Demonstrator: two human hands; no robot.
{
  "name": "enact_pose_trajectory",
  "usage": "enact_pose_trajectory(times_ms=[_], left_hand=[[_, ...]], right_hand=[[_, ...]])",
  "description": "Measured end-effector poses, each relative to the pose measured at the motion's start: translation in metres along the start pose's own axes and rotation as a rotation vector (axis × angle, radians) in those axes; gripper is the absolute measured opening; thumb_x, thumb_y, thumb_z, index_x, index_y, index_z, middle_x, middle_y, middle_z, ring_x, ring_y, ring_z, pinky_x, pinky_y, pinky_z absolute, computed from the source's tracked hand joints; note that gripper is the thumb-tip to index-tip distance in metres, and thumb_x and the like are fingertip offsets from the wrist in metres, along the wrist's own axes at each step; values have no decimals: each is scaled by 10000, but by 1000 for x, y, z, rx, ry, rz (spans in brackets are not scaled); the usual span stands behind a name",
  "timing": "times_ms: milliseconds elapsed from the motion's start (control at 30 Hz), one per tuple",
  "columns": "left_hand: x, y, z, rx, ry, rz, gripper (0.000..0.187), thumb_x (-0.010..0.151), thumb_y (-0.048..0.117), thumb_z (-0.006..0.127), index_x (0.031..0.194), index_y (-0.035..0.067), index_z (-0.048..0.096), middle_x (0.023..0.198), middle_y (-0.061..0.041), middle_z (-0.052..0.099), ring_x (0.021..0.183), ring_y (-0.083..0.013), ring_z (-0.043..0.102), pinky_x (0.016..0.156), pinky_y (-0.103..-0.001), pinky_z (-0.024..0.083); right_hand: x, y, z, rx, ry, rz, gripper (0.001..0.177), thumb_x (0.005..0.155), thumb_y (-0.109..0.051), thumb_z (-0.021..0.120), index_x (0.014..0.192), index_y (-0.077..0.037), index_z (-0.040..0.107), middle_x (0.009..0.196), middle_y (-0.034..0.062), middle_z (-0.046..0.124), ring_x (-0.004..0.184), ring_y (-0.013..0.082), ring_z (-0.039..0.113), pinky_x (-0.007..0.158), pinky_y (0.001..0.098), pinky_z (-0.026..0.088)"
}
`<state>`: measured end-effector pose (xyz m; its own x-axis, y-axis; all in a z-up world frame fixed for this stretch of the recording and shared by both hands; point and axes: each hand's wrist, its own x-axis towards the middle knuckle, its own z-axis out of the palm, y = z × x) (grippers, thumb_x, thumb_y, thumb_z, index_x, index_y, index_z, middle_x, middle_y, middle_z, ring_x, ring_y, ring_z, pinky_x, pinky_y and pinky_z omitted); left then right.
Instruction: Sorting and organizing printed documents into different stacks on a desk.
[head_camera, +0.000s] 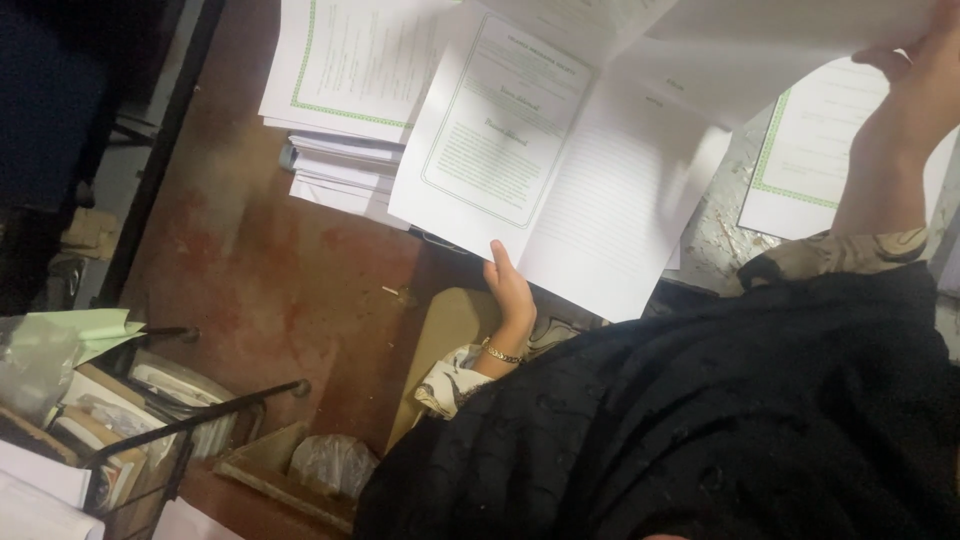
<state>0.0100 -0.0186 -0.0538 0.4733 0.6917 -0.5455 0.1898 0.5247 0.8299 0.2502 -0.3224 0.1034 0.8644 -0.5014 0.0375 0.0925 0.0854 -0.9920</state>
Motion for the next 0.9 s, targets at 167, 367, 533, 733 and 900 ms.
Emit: enact_pose_trajectory(times_ms=[167,367,533,733,900], left_hand=[[2,-2,0,-12,9,-22,806,946,548,458,1516,-15,367,1591,-162,406,1476,-274,390,1215,-386,308],[7,-11,-1,-3,13,-27,906,920,631,412,1561,4,283,1654,-156,283,1529,-267,286,1250,-386,216],[29,-41,-9,-146,-110,190,877,996,598,245,1551,-80,210,1659,-203,184,1548,-300,186,1267,-369,139],[23,-46,-14,247,-53,255,708,1031,528,289,1392,-46,490,1435,-206,516,1340,-302,482,1169,-424,346],[2,-21,-5,320,-155,494,397,796,153,833,1104,-66,710,1084,-184,763,1020,-258,742,927,-369,601]], right_hand=[[-18,-2,-1,70,-50,-84,334,967,-397,793,1122,-105,753,875,-2,571,744,98,585,620,250,677],[-53,36,-31,-10,-556,-500,170,1226,-70,720,1158,-15,573,1075,179,662,1029,334,743,814,410,629],[-116,30,-44,-275,-953,-626,404,876,279,360,1048,68,659,1056,223,757,1078,361,779,839,292,670],[-147,54,-57,-419,-1246,-639,636,743,324,509,1156,-112,717,1435,143,625,1453,365,526,1278,448,412],[-166,45,-75,-740,-921,-629,353,960,79,629,1305,3,643,1544,250,517,1385,400,535,1177,546,441]])
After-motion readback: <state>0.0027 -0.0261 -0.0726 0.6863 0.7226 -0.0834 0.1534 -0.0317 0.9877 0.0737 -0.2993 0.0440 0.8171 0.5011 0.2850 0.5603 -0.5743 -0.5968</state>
